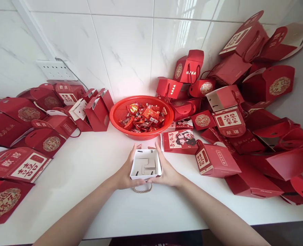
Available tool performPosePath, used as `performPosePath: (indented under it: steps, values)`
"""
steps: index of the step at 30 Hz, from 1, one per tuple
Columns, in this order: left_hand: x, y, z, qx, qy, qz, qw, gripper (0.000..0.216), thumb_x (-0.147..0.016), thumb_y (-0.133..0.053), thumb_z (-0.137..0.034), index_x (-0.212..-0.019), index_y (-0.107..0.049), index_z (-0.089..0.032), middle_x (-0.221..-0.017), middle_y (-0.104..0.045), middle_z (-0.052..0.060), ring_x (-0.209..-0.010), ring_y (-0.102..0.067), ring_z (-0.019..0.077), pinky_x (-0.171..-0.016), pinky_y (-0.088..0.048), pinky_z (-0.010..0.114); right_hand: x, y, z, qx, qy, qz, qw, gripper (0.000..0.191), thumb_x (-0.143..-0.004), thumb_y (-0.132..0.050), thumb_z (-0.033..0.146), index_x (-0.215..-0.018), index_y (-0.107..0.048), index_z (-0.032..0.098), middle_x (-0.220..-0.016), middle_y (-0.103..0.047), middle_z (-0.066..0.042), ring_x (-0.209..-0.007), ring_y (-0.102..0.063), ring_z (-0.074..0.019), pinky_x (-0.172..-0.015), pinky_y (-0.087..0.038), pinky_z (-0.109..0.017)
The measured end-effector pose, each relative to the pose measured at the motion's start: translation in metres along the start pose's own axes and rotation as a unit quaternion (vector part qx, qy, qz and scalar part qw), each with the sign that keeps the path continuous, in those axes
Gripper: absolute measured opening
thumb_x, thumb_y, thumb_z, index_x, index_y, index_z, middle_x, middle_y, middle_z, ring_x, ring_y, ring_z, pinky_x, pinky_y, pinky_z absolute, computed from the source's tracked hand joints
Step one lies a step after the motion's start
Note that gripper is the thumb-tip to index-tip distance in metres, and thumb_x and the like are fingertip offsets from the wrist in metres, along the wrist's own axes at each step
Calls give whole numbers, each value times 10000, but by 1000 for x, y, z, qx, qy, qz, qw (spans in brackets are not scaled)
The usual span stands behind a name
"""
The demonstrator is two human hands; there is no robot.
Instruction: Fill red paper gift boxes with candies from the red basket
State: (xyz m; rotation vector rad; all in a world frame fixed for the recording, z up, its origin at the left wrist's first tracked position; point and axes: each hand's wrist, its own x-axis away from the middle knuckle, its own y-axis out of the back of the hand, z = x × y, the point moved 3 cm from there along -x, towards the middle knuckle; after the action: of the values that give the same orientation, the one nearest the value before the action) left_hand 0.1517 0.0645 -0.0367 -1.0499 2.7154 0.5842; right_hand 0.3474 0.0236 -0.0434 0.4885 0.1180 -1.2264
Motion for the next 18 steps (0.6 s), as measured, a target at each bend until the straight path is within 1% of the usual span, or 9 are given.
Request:
performPosePath:
  steps: [1,2,3,4,7,9,13,16,18]
  values:
    - [0,-1,1,11,3,-2,1000,1263,-716,-819,-362,-1540,138,-384,-1637,-43,123,-1513,-4,402,-1166,-175,677,0,-1,-2,-15,-1,-8,1000,1385,-673,-838,557,-1543,204,282,-1572,-198,-173,-1427,-325,-313,-1146,-320,-510]
    - [-1,-3,2,24,7,-5,1000,1259,-721,-820,-352,-1536,140,-400,-1643,-32,112,-1514,6,399,-1167,-164,683,0,-1,-3,-24,-3,-14,1000,1379,-676,-830,572,-1543,204,284,-1576,-194,-172,-1421,-337,-311,-1144,-323,-512]
    - [-2,-5,3,40,13,-9,999,1251,-728,-818,-338,-1534,135,-413,-1645,-39,109,-1513,-30,401,-1164,-176,685,0,-1,-5,-26,-6,-19,999,1367,-684,-820,583,-1545,197,283,-1573,-208,-171,-1413,-351,-310,-1144,-324,-516]
    - [-3,-7,3,58,19,-12,998,1240,-737,-814,-323,-1532,132,-423,-1642,-68,113,-1506,-101,405,-1155,-208,684,0,0,-6,-22,-11,-22,999,1355,-691,-813,589,-1548,189,276,-1562,-240,-172,-1403,-366,-310,-1144,-322,-521]
    - [-9,-12,4,113,24,-12,993,1220,-761,-798,-307,-1527,143,-426,-1589,-253,141,-1432,-327,398,-1108,-315,676,2,5,-7,-2,-19,-24,1000,1345,-706,-805,582,-1552,186,247,-1494,-367,-176,-1362,-419,-319,-1128,-342,-534]
    - [-12,-14,6,132,23,-10,991,1214,-767,-791,-319,-1528,149,-415,-1533,-360,153,-1388,-400,393,-1084,-341,678,3,8,-8,4,-24,-28,999,1349,-708,-809,567,-1550,194,242,-1456,-417,-172,-1347,-437,-326,-1110,-365,-536]
    - [-15,-7,14,133,27,-12,991,1240,-723,-823,-381,-1538,111,-402,-1503,-399,163,-1356,-432,403,-1069,-351,675,2,6,-12,10,-40,-42,998,1356,-682,-838,535,-1560,153,247,-1449,-434,-158,-1367,-414,-337,-1114,-361,-532]
    - [-13,2,15,123,45,-19,991,1259,-685,-847,-432,-1544,74,-396,-1512,-384,162,-1368,-412,415,-1076,-344,664,1,1,-12,-11,-51,-37,998,1353,-681,-845,510,-1560,149,246,-1466,-430,-157,-1361,-431,-332,-1117,-367,-525]
    - [-11,9,12,112,59,-22,992,1298,-656,-861,-453,-1541,88,-401,-1523,-376,151,-1387,-387,420,-1091,-326,658,1,-2,-11,-34,-55,-36,997,1351,-684,-844,507,-1557,154,253,-1480,-425,-154,-1367,-432,-327,-1130,-352,-530]
